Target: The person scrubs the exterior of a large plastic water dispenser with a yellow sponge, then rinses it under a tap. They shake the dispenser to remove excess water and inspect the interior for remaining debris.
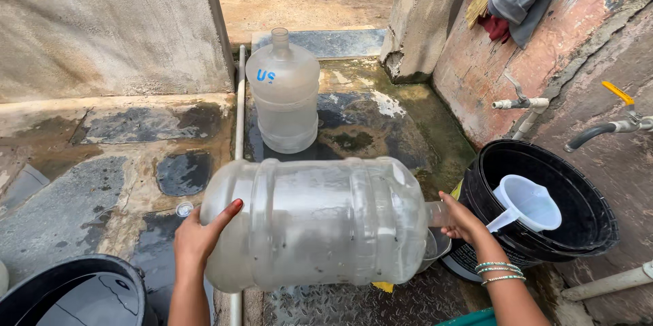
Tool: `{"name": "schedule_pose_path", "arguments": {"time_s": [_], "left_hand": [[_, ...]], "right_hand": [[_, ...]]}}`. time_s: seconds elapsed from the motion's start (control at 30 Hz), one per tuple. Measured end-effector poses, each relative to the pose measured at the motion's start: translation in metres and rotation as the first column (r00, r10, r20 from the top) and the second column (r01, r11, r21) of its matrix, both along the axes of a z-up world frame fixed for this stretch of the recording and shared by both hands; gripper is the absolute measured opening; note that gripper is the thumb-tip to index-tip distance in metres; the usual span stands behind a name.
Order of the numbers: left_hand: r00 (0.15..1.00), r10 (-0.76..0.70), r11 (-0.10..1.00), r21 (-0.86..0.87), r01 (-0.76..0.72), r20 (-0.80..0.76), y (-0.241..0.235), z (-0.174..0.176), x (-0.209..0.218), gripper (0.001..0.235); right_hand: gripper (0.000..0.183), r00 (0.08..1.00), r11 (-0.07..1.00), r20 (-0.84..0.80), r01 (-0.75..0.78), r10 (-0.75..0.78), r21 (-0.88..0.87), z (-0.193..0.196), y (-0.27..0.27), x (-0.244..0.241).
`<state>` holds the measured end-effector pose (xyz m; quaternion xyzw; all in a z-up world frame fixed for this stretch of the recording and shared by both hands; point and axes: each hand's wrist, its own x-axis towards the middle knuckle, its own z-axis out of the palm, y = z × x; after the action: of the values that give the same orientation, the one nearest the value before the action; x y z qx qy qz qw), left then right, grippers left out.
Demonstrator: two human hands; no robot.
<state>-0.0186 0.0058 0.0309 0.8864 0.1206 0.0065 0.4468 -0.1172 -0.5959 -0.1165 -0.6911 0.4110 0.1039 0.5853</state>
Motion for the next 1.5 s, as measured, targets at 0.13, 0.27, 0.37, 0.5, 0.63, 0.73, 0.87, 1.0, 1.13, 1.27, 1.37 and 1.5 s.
{"name": "schedule_pose_path", "arguments": {"time_s": [0.13, 0.27, 0.37, 0.5, 0.63, 0.73, 0.87, 1.0, 1.13, 1.27, 1.37, 1.5], "left_hand": [[0.968, -0.043, 0.993, 0.095, 0.068, -0.245, 0.004, -0.015, 0.007, 0.097], [0.896, -0.142, 0.728, -0.568, 0.382, 0.42, 0.008, 0.034, -0.02, 0.106], [0.752, -0.1, 0.606, -0.56, 0.565, 0.651, 0.016, 0.098, -0.049, 0.102], [0.498, -0.131, 0.86, -0.152, 0.487, 0.857, -0.007, 0.15, -0.084, 0.091], [0.578, -0.132, 0.906, -0.139, 0.401, 0.806, -0.02, 0.141, -0.063, 0.102], [0.812, -0.034, 0.898, -0.338, 0.281, 0.583, -0.021, 0.095, -0.015, 0.087], [0.999, -0.043, 0.997, -0.059, 0.044, 0.011, -0.017, 0.002, 0.035, 0.09], [0.962, -0.089, 0.988, 0.101, 0.118, -0.258, -0.013, -0.038, 0.048, 0.096], [0.969, -0.131, 0.922, -0.334, 0.197, 0.211, 0.005, 0.004, 0.036, 0.103], [0.76, -0.065, 0.558, -0.608, 0.565, 0.647, 0.025, 0.075, -0.005, 0.106], [0.622, -0.106, 0.717, -0.374, 0.588, 0.775, 0.016, 0.111, -0.036, 0.1], [0.583, -0.171, 0.812, -0.221, 0.54, 0.795, -0.005, 0.117, -0.06, 0.106]], "right_hand": [[0.075, 1.0, 0.999, -0.021, -0.007, 0.006, -0.054, -0.006, -0.006, 0.003], [0.047, 0.608, 0.983, 0.775, 0.061, -0.173, 0.171, 0.066, -0.015, 0.007], [0.036, 0.133, 0.946, 0.949, -0.115, -0.286, 0.301, 0.124, 0.001, -0.005], [0.04, 0.156, 0.934, 0.938, -0.134, -0.31, 0.331, 0.146, 0.033, -0.002], [0.045, 0.365, 0.958, 0.895, -0.031, -0.256, 0.287, 0.107, 0.028, 0.012], [0.048, 0.604, 0.981, 0.777, 0.044, -0.177, 0.189, 0.065, -0.003, 0.017], [0.053, 0.984, 0.989, 0.096, 0.149, -0.147, -0.016, 0.0, -0.021, 0.013], [0.057, 0.998, 0.997, 0.028, 0.064, -0.063, -0.045, -0.014, -0.009, 0.016], [0.04, 0.734, 0.998, 0.676, 0.038, -0.065, 0.054, 0.054, -0.007, 0.021], [0.031, 0.247, 0.947, 0.937, -0.145, -0.246, 0.287, 0.127, 0.012, -0.003], [0.038, 0.234, 0.913, 0.914, -0.165, -0.331, 0.373, 0.145, 0.035, 0.002], [0.048, 0.398, 0.932, 0.858, -0.024, -0.324, 0.363, 0.119, 0.04, 0.016]]}}
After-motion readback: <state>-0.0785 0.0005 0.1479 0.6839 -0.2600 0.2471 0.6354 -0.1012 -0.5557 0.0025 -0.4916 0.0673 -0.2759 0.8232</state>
